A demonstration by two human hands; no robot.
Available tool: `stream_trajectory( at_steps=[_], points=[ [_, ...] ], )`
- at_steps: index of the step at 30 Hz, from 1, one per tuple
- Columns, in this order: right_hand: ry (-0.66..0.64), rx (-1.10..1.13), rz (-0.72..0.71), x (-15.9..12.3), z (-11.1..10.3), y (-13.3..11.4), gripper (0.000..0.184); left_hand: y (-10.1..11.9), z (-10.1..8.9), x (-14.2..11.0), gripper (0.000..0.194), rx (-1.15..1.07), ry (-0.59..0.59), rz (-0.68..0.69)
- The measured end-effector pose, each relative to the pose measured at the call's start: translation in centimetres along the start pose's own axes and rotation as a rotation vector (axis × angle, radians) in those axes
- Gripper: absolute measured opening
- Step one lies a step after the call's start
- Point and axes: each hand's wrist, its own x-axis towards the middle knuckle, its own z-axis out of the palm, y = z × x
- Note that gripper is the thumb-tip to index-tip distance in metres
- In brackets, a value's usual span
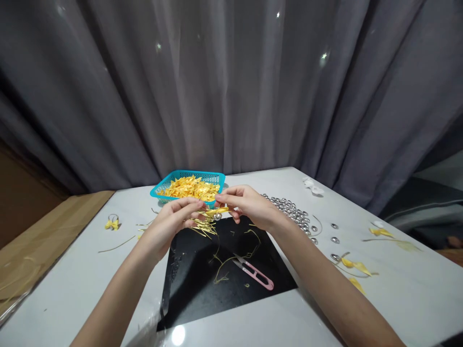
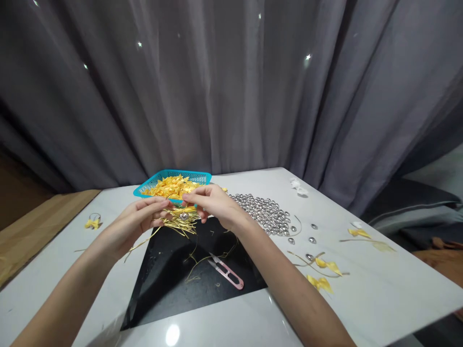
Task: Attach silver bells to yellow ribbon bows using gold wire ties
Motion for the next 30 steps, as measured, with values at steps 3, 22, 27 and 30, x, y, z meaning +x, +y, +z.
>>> stream_trajectory(
  at_steps=[3, 22, 27, 30],
  points=[
    [0.035, -0.075, -0.021, 0.0, -0.3, -0.1, 0.028, -0.1, -0.4, 0.2, 0.027, 0.005, -0.005, -0.01],
    [-0.064, -0.262, 0.023, -0.2, 0.2, -0.3, 0.019, 0.2, 0.0, -0.1, 0.012, -0.197, -0.182, -0.069],
    [-0.189, -0.15, 0.025, 0.1, 0.5, 0.5, 0.018, 0.3, -0.4, -0.1, 0.013, -0.483, -0.289, -0.182],
    [-0.272, 0.052, 0.017, 0.2, 0.4, 0.8, 0.013, 0.3, -0.8, -0.1, 0.012, -0.58, -0.344, -0.186]
  ],
)
